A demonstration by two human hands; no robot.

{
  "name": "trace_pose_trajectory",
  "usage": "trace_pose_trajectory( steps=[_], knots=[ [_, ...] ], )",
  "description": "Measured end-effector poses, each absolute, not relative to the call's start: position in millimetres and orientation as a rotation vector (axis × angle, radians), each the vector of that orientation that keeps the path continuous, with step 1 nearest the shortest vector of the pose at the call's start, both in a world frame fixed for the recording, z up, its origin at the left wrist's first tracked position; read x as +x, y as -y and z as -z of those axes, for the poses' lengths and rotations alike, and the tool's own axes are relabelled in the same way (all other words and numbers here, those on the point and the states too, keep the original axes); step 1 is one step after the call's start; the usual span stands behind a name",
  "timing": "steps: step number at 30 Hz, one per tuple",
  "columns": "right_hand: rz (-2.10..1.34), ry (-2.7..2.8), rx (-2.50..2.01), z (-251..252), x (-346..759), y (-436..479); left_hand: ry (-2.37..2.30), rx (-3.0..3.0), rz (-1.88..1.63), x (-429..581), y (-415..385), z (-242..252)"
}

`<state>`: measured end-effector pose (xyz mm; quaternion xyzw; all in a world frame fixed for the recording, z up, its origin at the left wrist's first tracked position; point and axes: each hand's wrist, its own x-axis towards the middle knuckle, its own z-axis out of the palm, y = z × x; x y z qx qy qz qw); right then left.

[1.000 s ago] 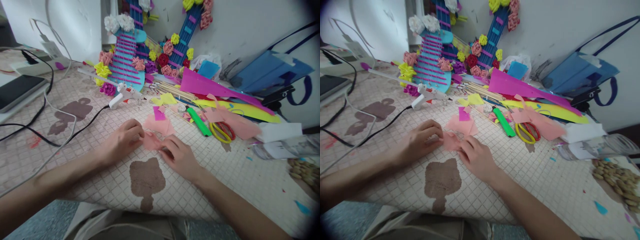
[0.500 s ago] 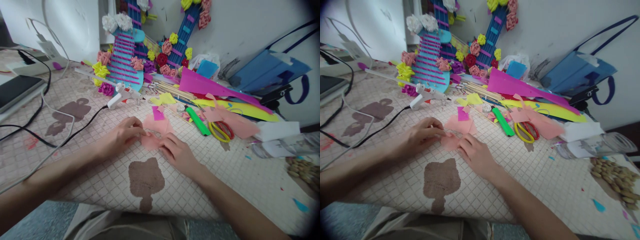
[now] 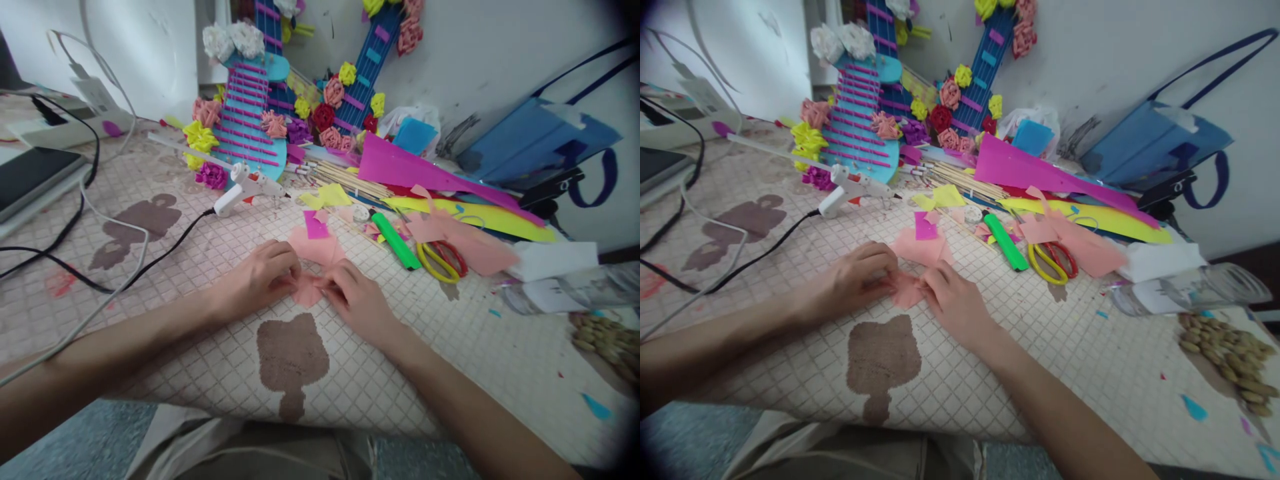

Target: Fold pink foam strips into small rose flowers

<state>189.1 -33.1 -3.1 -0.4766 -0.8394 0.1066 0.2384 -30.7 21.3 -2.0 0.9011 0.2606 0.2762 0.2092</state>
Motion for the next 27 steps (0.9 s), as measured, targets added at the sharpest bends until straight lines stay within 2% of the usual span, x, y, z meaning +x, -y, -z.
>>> trace_pose_trajectory(
  steps=[9,17,27],
  knots=[
    [-0.200,2.496,-1.043,0,196,38,-0.616,2.607,-0.676,-38,-17,-2],
    [-0.092,2.529,-1.024,2,192,39,-0.594,2.642,-0.580,-45,-19,5],
    [-0.501,2.183,-1.123,2,189,35,-0.686,2.555,-0.685,-39,-13,2]
  ],
)
